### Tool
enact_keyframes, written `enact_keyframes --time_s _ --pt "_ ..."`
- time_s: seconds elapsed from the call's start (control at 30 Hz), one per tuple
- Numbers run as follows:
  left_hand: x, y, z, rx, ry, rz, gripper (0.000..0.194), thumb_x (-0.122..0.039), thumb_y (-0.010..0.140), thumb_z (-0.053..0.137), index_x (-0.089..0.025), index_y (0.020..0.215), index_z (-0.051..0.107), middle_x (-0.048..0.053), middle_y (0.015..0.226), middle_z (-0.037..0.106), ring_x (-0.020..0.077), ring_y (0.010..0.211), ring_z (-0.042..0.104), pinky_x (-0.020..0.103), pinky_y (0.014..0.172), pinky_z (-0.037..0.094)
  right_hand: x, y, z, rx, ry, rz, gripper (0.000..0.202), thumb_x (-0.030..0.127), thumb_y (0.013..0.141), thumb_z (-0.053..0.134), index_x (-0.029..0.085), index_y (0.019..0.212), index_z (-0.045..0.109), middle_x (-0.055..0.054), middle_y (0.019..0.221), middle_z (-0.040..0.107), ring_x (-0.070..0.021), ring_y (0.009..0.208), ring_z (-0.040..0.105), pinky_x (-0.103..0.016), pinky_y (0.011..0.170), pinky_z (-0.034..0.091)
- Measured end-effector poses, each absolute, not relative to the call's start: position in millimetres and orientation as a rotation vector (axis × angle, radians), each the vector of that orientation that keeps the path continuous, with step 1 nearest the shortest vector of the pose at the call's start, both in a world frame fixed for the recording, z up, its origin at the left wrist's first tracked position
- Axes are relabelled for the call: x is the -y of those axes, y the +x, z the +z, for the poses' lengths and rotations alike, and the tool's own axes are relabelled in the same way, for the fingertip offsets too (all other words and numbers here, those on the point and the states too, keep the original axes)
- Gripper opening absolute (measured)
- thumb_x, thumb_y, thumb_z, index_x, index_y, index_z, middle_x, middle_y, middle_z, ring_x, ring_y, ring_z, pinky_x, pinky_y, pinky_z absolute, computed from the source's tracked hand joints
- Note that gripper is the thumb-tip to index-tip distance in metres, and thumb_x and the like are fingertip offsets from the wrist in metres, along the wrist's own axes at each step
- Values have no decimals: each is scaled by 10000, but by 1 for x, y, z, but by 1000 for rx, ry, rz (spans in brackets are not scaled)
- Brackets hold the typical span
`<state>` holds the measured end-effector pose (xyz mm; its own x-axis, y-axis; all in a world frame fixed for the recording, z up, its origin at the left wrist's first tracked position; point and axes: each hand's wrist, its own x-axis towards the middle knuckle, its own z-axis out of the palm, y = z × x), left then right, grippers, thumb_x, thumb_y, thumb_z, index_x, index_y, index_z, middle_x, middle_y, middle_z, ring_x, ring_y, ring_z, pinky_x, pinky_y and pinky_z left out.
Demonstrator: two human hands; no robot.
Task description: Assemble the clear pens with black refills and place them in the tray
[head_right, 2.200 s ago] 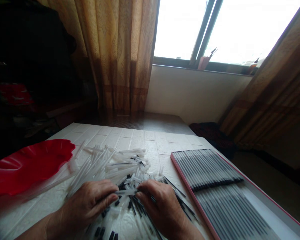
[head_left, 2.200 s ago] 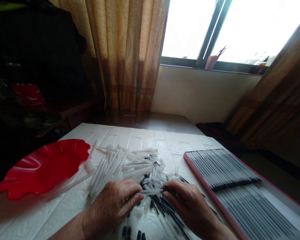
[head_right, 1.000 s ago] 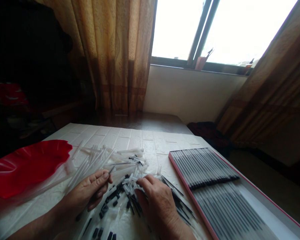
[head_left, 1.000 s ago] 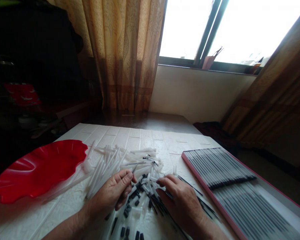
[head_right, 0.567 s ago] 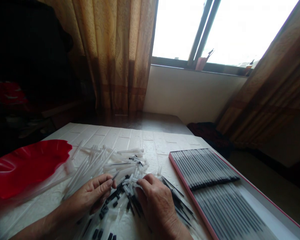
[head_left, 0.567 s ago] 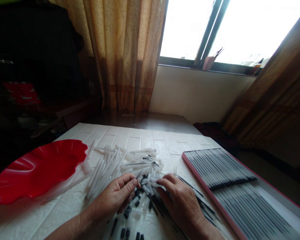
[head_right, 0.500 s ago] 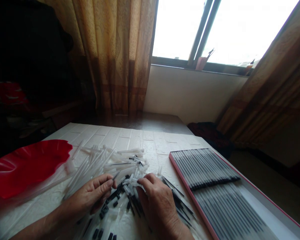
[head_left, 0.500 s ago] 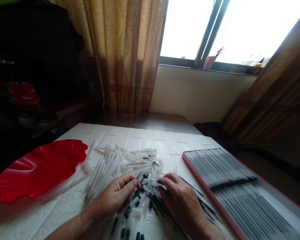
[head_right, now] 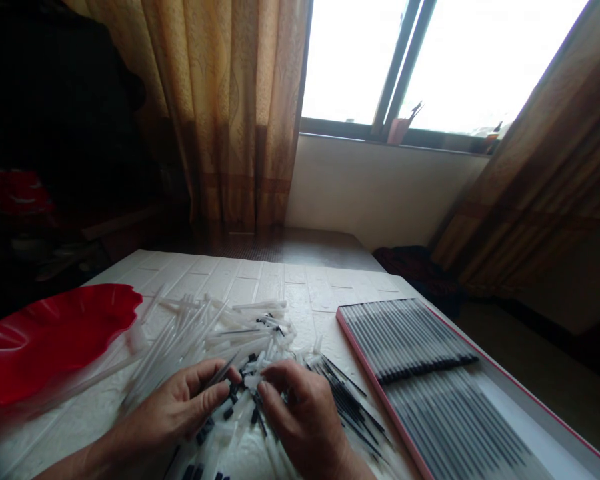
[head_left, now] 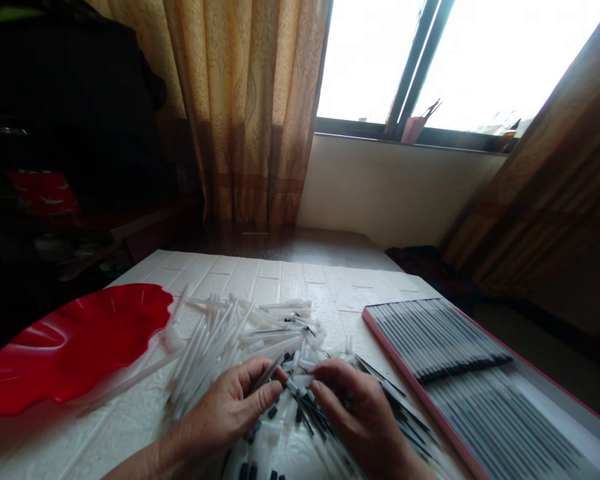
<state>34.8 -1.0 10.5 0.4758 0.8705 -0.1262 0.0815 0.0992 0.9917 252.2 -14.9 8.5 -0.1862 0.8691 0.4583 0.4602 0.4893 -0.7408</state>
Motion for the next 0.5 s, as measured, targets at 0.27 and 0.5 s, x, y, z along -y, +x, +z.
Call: enact_keyframes --time_s 0.27,0.5 --pt "7 39 15 -1003 1503 795 517 -706 822 616 -200 743 548 -46 665 443 140 633 402 238 578 372 21 236 -6 1750 -1020 686 223 373 941 598 189 938 724 -32 715 716 -141 578 632 -203 548 525" --pt "8 41 13 -988 1571 750 489 -675 860 572 -199 759 531 -35 694 440 158 672 419 266 630 377 22 237 -9 1799 -918 701 132 301 906 646 196 944 715 -30 739 703 -146 603 625 -212 568 524"
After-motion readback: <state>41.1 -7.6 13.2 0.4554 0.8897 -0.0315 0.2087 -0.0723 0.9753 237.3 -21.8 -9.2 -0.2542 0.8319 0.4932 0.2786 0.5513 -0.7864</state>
